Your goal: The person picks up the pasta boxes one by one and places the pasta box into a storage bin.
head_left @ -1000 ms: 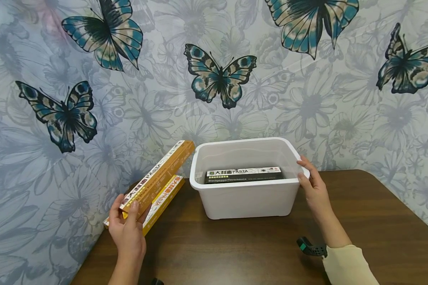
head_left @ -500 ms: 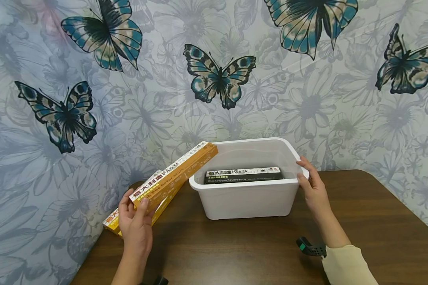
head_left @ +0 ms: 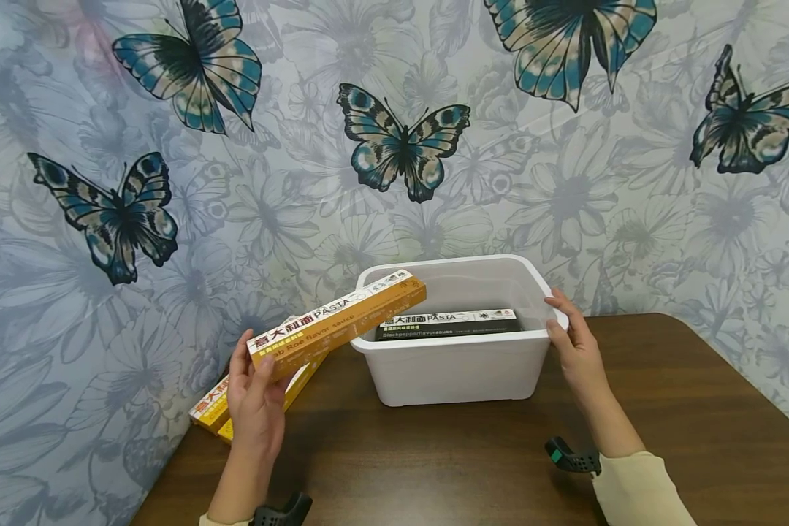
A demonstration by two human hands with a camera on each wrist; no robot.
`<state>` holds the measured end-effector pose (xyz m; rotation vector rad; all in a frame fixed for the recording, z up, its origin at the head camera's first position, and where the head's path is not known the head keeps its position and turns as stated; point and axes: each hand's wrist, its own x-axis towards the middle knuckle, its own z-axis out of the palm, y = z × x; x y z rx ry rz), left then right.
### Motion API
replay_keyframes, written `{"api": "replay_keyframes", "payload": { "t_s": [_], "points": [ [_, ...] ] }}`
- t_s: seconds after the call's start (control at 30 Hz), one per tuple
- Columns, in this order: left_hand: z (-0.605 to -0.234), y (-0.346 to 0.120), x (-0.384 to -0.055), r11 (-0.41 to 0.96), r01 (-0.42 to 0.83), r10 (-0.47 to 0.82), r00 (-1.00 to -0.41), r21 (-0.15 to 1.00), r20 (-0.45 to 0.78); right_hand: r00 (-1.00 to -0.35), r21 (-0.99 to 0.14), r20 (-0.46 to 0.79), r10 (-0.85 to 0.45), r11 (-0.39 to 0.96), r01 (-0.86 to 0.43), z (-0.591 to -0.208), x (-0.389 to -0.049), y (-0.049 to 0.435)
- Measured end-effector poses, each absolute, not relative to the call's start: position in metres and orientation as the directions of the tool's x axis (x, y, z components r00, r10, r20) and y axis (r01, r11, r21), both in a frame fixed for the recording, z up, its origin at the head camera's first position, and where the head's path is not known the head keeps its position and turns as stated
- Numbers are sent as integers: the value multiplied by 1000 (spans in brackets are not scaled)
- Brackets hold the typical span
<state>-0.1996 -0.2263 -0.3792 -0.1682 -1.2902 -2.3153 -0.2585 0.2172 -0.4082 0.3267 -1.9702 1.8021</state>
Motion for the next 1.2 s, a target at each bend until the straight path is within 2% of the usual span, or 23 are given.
{"api": "replay_keyframes", "payload": {
  "t_s": [0.2,0.67,1.07,1.2],
  "points": [
    [-372,-224,-208,-457,419,-301,-903,785,307,-874,-882,470,124,112,-459,-408,-259,218],
    [-349,-214,-237,-328,318,-165,-946,890,277,-877,-885,463,129,122,-449,-407,-257,219],
    [-345,-200,-261,-236,272,-63,-962,933,265,-874,-882,468,129,139,-451,-407,-257,217],
    [-346,-189,-265,-156,265,-37,-964,951,263,-876,-883,464,133,144,-446,-407,-257,216]
  ]
}}
